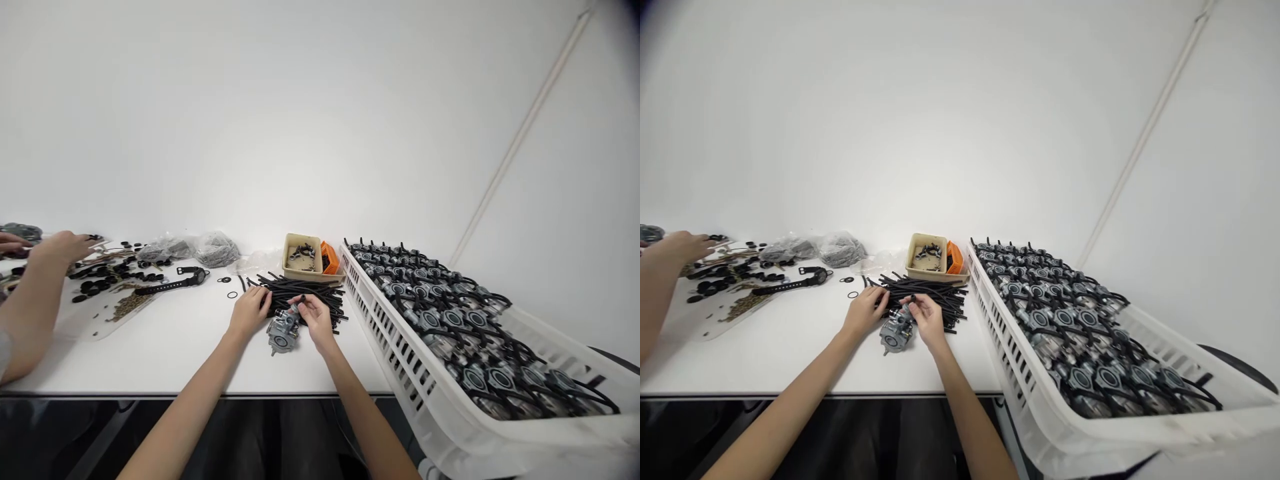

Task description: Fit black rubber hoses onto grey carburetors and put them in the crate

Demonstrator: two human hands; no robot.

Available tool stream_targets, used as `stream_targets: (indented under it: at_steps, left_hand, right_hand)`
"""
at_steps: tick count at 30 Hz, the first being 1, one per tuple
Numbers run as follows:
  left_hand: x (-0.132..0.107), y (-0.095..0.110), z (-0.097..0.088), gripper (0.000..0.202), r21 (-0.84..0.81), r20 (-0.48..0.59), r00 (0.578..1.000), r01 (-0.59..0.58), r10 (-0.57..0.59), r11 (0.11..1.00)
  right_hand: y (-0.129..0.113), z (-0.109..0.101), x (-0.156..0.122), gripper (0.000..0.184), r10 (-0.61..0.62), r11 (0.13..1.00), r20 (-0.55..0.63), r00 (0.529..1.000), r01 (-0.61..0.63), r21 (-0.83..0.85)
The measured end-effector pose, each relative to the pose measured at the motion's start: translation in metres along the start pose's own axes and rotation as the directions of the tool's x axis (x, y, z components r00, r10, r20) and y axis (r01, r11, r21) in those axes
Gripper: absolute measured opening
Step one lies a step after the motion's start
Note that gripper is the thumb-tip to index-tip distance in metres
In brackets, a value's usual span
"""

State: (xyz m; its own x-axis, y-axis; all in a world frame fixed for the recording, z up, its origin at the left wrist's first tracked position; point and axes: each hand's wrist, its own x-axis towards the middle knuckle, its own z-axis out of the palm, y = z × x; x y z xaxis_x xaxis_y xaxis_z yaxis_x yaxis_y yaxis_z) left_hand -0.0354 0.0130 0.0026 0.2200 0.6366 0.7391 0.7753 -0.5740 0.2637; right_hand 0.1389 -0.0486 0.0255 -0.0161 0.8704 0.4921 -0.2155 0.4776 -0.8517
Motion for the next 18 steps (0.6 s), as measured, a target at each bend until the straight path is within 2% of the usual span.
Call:
stream_targets:
  at_steps: [6, 18]
  left_hand:
    - [-0.001, -0.001, 0.000, 0.025, -0.018, -0.013, 0.999, 0.052, -0.053, 0.998]
    - [0.000, 0.004, -0.003, 0.028, -0.063, -0.026, 0.997, 0.074, -0.075, 0.995]
  right_hand:
    - [0.008, -0.002, -0.009, 0.018, -0.088, 0.988, 0.043, 0.995, 0.093, -0.126]
    - [0.007, 0.000, -0.012, 0.024, -0.060, 0.982, 0.058, 0.997, 0.070, -0.176]
